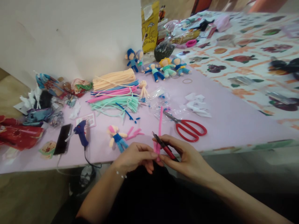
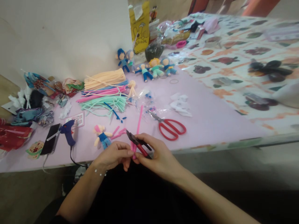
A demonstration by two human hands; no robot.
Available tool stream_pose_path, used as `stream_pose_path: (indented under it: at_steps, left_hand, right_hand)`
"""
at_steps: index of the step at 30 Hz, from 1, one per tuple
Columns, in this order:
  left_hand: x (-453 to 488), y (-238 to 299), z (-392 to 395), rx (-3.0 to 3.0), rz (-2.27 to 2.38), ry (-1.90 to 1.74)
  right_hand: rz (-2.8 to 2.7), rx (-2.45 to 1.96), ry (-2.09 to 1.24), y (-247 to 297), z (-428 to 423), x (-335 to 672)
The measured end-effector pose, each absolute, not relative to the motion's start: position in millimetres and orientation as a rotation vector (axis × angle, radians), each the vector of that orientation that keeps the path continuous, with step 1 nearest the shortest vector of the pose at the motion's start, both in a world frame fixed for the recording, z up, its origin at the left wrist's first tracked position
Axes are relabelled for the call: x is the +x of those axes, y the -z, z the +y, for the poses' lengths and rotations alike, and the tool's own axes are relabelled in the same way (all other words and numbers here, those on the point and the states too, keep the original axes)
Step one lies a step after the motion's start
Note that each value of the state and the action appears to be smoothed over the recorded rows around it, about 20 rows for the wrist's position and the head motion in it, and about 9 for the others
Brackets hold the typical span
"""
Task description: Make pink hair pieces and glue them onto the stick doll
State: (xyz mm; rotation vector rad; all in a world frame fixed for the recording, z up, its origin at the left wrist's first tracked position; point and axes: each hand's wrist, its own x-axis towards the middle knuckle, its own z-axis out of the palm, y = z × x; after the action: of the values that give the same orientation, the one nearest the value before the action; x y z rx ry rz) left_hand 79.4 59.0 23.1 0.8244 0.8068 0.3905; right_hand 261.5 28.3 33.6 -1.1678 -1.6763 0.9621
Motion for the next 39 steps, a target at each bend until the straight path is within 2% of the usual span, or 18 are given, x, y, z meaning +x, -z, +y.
stream_pose_path:
  at_steps: [14, 21, 32, 39]
  left_hand:
    - [80.5, -22.4, 58.6, 0.769, 0.912, -0.514]
    - [79.9, -25.5, 57.5, 0.761, 0.951, -0.652]
    - [87.5, -26.8, 49.8, 0.823, 0.900, -0.485]
    - [85.5, -24.3, 50.6, 0.834, 0.883, -0.455]
  right_hand:
    - [-1.688, -1.210, -1.021, -40.5, 28.0, 267.0]
    - [-1.331, -1.233, -1.224, -36.0, 27.6, 267.3]
    - [-1.274, -1.270, -1.320, -44.5, 27.7, 257.0]
    - [-1.303, -1.238, -1.379, -31.3, 28.2, 259.3]
